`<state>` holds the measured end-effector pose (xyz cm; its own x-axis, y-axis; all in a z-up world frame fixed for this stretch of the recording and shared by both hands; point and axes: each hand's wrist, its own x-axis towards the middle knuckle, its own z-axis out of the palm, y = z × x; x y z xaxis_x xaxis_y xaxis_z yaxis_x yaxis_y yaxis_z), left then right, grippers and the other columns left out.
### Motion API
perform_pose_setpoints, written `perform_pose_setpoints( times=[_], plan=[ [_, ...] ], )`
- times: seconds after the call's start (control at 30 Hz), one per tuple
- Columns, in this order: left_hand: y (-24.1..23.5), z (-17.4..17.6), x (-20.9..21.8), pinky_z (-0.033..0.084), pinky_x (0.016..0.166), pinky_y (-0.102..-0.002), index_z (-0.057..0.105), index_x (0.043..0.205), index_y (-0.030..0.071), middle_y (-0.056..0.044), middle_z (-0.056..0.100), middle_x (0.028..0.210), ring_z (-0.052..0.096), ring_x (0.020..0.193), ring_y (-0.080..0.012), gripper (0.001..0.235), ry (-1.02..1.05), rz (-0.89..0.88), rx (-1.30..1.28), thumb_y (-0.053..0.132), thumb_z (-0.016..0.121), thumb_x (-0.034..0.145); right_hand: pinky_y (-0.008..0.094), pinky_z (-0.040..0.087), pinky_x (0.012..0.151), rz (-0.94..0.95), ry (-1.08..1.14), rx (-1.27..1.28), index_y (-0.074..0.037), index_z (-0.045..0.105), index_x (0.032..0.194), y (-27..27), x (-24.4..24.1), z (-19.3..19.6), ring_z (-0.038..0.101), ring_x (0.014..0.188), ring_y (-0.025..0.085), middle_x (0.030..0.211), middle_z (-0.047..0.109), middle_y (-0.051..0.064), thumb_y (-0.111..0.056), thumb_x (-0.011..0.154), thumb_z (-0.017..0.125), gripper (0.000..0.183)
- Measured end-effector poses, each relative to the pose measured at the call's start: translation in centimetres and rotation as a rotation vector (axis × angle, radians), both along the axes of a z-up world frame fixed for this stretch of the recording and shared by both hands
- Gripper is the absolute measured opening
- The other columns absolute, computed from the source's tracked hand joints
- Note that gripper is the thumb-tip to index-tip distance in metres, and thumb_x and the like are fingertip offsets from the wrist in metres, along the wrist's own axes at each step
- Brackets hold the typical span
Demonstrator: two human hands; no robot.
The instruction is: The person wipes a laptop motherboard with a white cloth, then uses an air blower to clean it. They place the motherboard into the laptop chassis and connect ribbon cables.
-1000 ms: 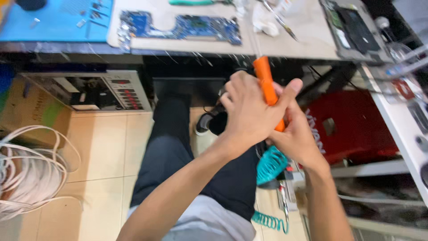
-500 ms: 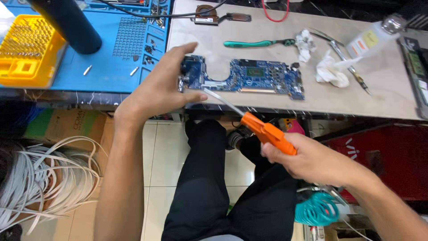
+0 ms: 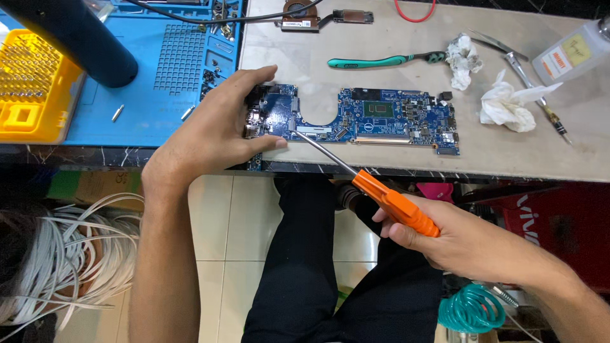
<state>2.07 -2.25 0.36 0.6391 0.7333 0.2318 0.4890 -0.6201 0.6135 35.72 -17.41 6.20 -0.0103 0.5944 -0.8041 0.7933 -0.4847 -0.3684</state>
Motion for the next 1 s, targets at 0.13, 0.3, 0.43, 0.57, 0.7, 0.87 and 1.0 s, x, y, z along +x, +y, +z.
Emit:
perform_pose_setpoints(
  times=[0.13,0.3,0.43,0.57,0.7,0.87,1.0],
  plan=[
    [-0.1,0.0,0.1,0.042,0.127,-0.052,0.041,0.172,-0.002,-0.025,0.055,0.167,0.055,0.155,-0.0413,0.102,-0.005,0.000,0.012,0.036,0.096,0.095,0.024,0.062,0.110,0.021,0.048,0.018,-0.036,0.086,0.147,-0.4,0.5,-1.1,0.087,0.121,0.003,0.130,0.094,-0.014,-0.051,0.106,0.065,0.049],
    [-0.8,-0.1,0.9,0.037,0.134,-0.052,0.037,0.173,-0.004,-0.027,0.048,0.173,0.047,0.162,-0.0423,0.099,-0.015,0.027,-0.014,0.034,0.091,0.099,0.030,0.048,0.080,0.044,0.102,0.056,-0.020,0.080,0.109,-1.0,1.1,-2.2,0.054,0.082,0.014,0.093,0.065,-0.002,-0.044,0.116,0.072,0.026],
    [-1.4,-0.8,1.5,0.030,0.138,-0.056,0.033,0.176,-0.002,-0.027,0.041,0.178,0.036,0.168,-0.0427,0.100,0.001,0.055,-0.047,0.042,0.086,0.103,0.030,0.053,0.084,0.029,0.063,0.039,-0.020,0.081,0.112,-1.0,0.7,-1.9,0.062,0.085,0.014,0.096,0.071,-0.002,-0.045,0.114,0.073,0.027],
    [-1.7,-1.2,1.9,0.027,0.139,-0.059,0.034,0.175,0.000,-0.027,0.037,0.180,0.029,0.171,-0.0431,0.092,-0.005,0.070,-0.062,0.043,0.079,0.107,0.025,0.059,0.104,0.014,0.060,0.093,-0.032,0.088,0.137,-0.8,0.8,-1.9,0.083,0.111,0.007,0.124,0.089,-0.010,-0.049,0.106,0.069,0.040],
    [-1.8,-0.8,2.1,0.029,0.138,-0.061,0.031,0.177,0.001,-0.026,0.035,0.181,0.030,0.171,-0.0434,0.094,0.007,0.090,-0.105,0.042,0.079,0.108,0.035,0.042,0.073,0.017,0.077,0.089,-0.016,0.068,0.101,-0.8,1.4,-2.6,0.042,0.077,0.017,0.089,0.050,0.000,-0.049,0.120,0.068,0.038],
    [-1.8,-1.0,2.2,0.028,0.138,-0.059,0.033,0.176,0.000,-0.026,0.037,0.180,0.030,0.170,-0.0427,0.091,-0.004,0.088,-0.086,0.039,0.079,0.107,0.032,0.043,0.065,-0.062,0.112,0.110,-0.022,0.082,0.123,-0.3,0.6,-2.1,0.046,0.072,0.016,0.091,0.060,0.001,-0.040,0.117,0.069,0.023],
    [-2.3,-0.8,2.6,0.027,0.138,-0.062,0.030,0.177,0.001,-0.026,0.029,0.184,0.024,0.173,-0.0442,0.089,0.010,0.112,-0.127,0.034,0.078,0.110,0.033,0.040,0.051,-0.168,0.077,0.021,-0.027,0.087,0.144,0.1,-0.6,-1.0,0.044,0.063,0.018,0.090,0.060,0.005,-0.043,0.114,0.066,0.040]
  ],
)
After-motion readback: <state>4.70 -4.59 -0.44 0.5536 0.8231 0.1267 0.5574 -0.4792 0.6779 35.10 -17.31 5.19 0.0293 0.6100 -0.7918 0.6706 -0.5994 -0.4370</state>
